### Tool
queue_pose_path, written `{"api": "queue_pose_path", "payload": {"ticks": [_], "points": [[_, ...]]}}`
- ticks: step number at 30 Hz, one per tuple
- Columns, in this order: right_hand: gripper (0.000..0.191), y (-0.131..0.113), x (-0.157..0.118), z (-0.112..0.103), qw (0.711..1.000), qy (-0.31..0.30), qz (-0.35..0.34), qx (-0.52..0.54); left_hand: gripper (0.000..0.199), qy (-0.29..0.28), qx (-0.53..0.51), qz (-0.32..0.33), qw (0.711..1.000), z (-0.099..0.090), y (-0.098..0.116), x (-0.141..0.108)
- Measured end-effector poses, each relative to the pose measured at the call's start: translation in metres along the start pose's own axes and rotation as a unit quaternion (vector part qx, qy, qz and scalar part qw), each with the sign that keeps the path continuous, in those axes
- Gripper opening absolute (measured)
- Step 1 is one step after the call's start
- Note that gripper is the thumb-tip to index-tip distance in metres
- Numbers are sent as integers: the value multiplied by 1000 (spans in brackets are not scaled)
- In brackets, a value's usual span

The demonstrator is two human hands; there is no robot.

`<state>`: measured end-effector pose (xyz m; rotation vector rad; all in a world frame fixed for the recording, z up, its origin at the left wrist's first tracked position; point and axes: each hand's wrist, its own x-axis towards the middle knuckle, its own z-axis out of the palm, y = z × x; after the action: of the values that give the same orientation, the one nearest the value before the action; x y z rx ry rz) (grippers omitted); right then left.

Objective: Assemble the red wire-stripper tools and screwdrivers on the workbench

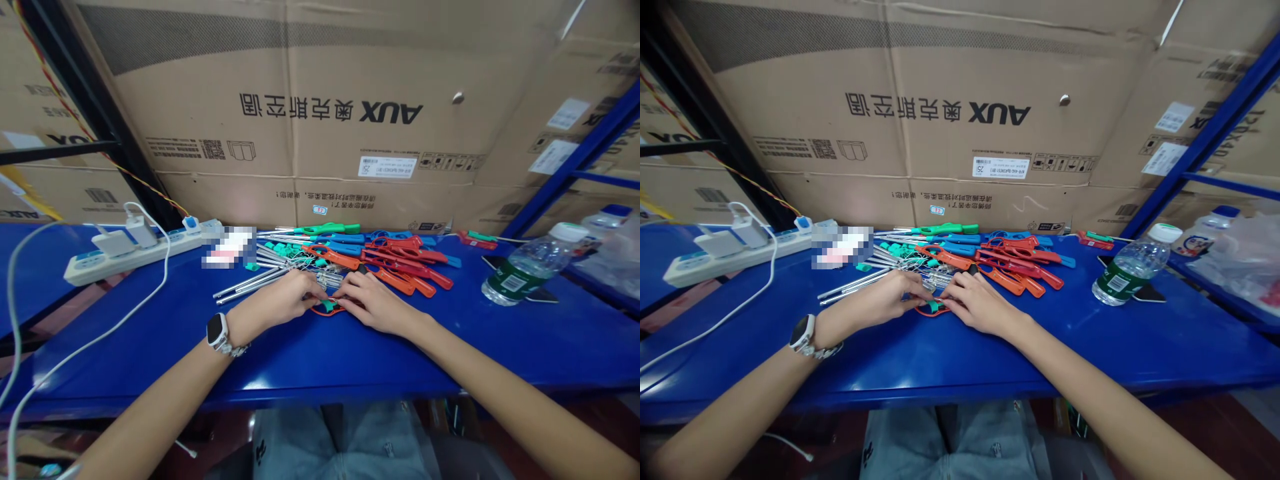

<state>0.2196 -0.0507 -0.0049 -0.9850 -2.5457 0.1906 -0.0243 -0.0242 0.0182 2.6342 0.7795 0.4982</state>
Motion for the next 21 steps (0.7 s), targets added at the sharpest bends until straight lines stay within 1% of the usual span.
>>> {"api": "queue_pose_path", "payload": {"ticks": [4, 7, 9, 12, 14, 17, 21], "points": [[20, 2, 0, 1, 1000, 1, -2, 5, 20, 9, -5, -7, 1000, 3, -1, 1], [20, -2, -1, 1, 1000, 1, 4, -2, 16, 12, -17, -23, 1000, 3, -2, 0], [19, -9, -1, 1, 999, 17, 21, -30, 14, 11, -19, -22, 1000, 3, -3, 0], [16, -24, 3, 4, 995, 56, 42, -69, 13, 10, -17, -5, 1000, 5, -5, 0], [16, -33, 7, 7, 994, 63, 45, -73, 11, 14, -20, 2, 1000, 7, -7, 1], [10, -37, 12, 14, 994, 64, 64, -61, 8, 17, -24, 2, 1000, 8, -10, 1], [2, -36, 14, 20, 992, 82, 90, -44, 4, 42, 11, 5, 999, 5, -9, -5]]}}
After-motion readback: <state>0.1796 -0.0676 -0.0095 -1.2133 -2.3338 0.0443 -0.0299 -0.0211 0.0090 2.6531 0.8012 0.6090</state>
